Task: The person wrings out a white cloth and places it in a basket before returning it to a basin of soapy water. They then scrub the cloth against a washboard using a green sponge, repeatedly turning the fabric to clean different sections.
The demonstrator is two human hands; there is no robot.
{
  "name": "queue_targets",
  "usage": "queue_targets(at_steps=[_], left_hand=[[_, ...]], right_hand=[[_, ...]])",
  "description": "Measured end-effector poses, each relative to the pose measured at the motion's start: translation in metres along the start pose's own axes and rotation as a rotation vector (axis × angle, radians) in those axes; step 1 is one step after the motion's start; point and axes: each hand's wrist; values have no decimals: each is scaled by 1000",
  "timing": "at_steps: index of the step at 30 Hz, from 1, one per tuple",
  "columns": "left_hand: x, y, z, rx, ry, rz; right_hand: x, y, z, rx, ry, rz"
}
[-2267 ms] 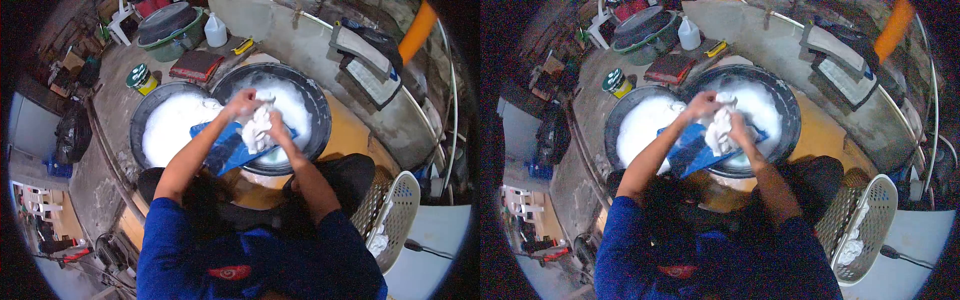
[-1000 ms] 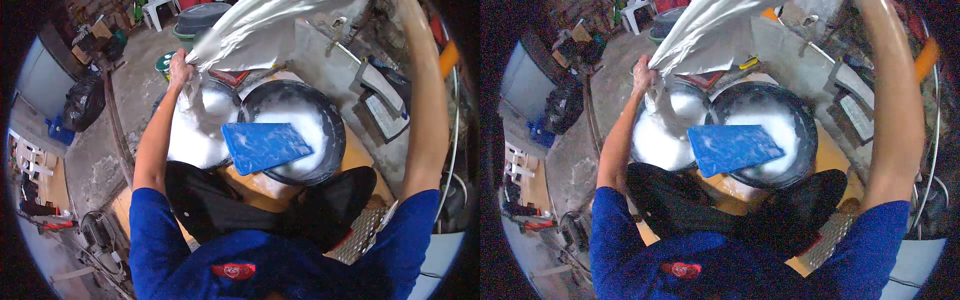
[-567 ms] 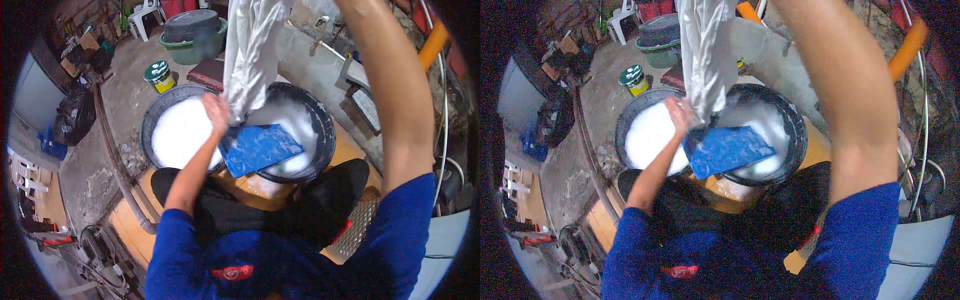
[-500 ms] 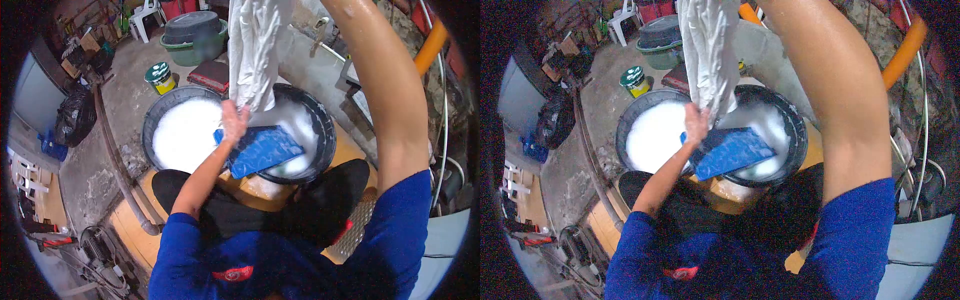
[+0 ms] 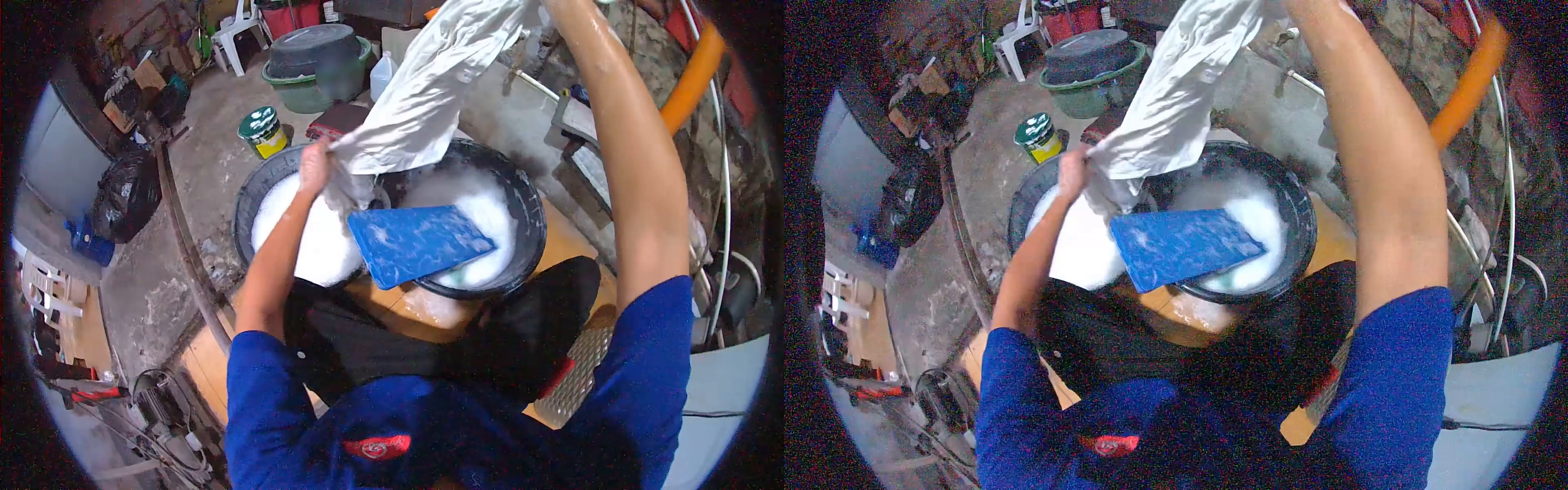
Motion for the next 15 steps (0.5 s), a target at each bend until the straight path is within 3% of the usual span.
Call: queue_targets(at_steps=[2,4,8,11,15], left_hand=[[-8,-27,13,17,-155,39],[-25,-49,30,28,-23,147],[-9,-102,56,-68,-86,214],[-15,-101,50,-105,-75,266],[-38,-80,26,-135,85,323]], right_hand=[[18,-13,2,75,40,-62],[36,-28,3,151,90,-126],[79,-60,-7,293,229,-215],[103,-72,-18,348,307,-243],[125,-78,-33,376,375,-263]])
Point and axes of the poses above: each hand's wrist, its own z-axis towards the middle knuckle, its own y-axis out of the palm, x = y × z
